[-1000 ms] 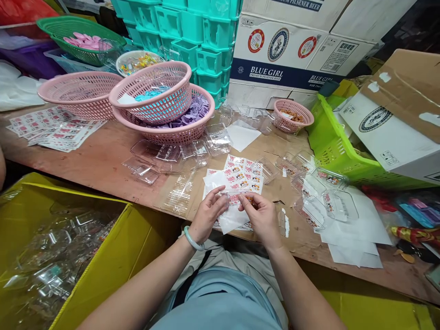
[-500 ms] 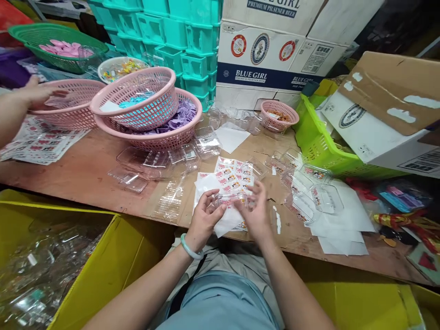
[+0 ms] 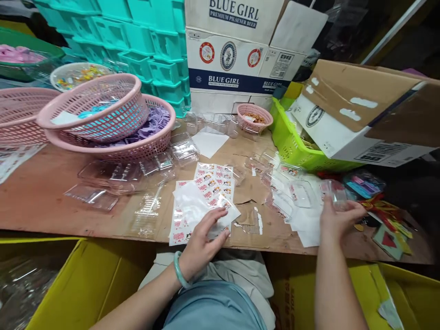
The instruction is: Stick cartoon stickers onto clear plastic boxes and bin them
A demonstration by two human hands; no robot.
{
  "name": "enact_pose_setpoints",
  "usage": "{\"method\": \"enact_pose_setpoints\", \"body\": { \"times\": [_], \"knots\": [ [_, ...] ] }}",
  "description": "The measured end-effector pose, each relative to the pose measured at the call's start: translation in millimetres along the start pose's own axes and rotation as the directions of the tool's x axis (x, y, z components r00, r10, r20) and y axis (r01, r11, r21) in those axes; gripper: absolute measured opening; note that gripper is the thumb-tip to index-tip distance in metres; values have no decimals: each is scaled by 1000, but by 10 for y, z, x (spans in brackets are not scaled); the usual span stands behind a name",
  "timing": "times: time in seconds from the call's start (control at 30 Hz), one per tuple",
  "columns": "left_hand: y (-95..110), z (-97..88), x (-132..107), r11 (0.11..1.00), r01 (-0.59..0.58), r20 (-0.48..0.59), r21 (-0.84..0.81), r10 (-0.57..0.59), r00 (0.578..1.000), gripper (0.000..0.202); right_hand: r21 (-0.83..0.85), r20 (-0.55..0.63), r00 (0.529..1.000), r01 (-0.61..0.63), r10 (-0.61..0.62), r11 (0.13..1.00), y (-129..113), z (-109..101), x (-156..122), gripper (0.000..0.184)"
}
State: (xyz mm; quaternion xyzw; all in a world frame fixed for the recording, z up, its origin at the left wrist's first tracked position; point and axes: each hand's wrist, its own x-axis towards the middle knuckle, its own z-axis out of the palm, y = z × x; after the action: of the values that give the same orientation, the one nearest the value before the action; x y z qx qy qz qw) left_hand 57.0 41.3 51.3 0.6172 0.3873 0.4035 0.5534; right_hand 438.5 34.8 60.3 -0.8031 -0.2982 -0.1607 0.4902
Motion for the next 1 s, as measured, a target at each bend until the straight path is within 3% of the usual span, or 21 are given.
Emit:
{"method": "enact_pose_setpoints", "body": {
  "times": [0.1,0.17,0.2,0.23,0.27,0.37,0.43,0.47,0.6,0.63,0.7,0.77,0.8,0.87,0.93,1.0],
  "knots": [
    [-72,-88,-110,984,-51,-59,172,62,996,35,-166,-29,999,11,-16,986,270,125,117,54],
    [-123,-244,-73,965,-3,-204,262,58,977,37,-150,-12,980,192,-196,970,81,188,-47,50],
    [-145,-343,-12,943,41,-285,330,58,957,41,-93,8,949,315,-316,945,-104,216,-198,46],
    [-163,-449,76,908,94,-351,408,62,934,48,12,64,902,428,-428,904,-323,246,-385,40],
    [-176,-553,183,851,149,-385,504,66,921,58,153,206,830,495,-518,855,-555,281,-597,33],
    [-186,-808,543,662,270,-361,699,0,932,79,461,468,537,530,-702,712,-1146,419,-1261,28],
    [-176,-906,726,625,294,-326,724,-66,943,70,535,525,441,494,-728,685,-1368,523,-1610,32],
    [-169,-936,784,644,291,-307,707,-91,947,59,553,537,430,469,-726,688,-1434,571,-1735,34],
    [-131,-977,804,791,231,-238,567,-111,965,12,614,547,433,374,-716,695,-1601,711,-1948,35],
    [-113,-974,774,855,221,-227,469,-124,966,12,632,538,431,362,-725,685,-1649,740,-1954,36],
    [-66,-960,696,962,246,-150,120,-228,962,20,665,515,420,355,-747,657,-1754,804,-1945,41],
    [-10,-950,617,906,334,10,-260,-343,939,36,687,498,392,366,-774,628,-1842,874,-1932,45],
    [17,-950,584,851,380,84,-362,-376,923,42,694,495,371,376,-786,614,-1871,906,-1927,46],
    [58,-959,535,791,420,152,-444,-396,906,38,701,491,322,406,-810,587,-1894,951,-1922,42],
    [79,-968,512,773,417,142,-479,-401,905,26,697,480,276,457,-833,553,-1887,956,-1919,42],
    [83,-964,510,762,411,99,-501,-421,902,21,677,458,265,516,-849,526,-1874,926,-1917,50]
  ]
}}
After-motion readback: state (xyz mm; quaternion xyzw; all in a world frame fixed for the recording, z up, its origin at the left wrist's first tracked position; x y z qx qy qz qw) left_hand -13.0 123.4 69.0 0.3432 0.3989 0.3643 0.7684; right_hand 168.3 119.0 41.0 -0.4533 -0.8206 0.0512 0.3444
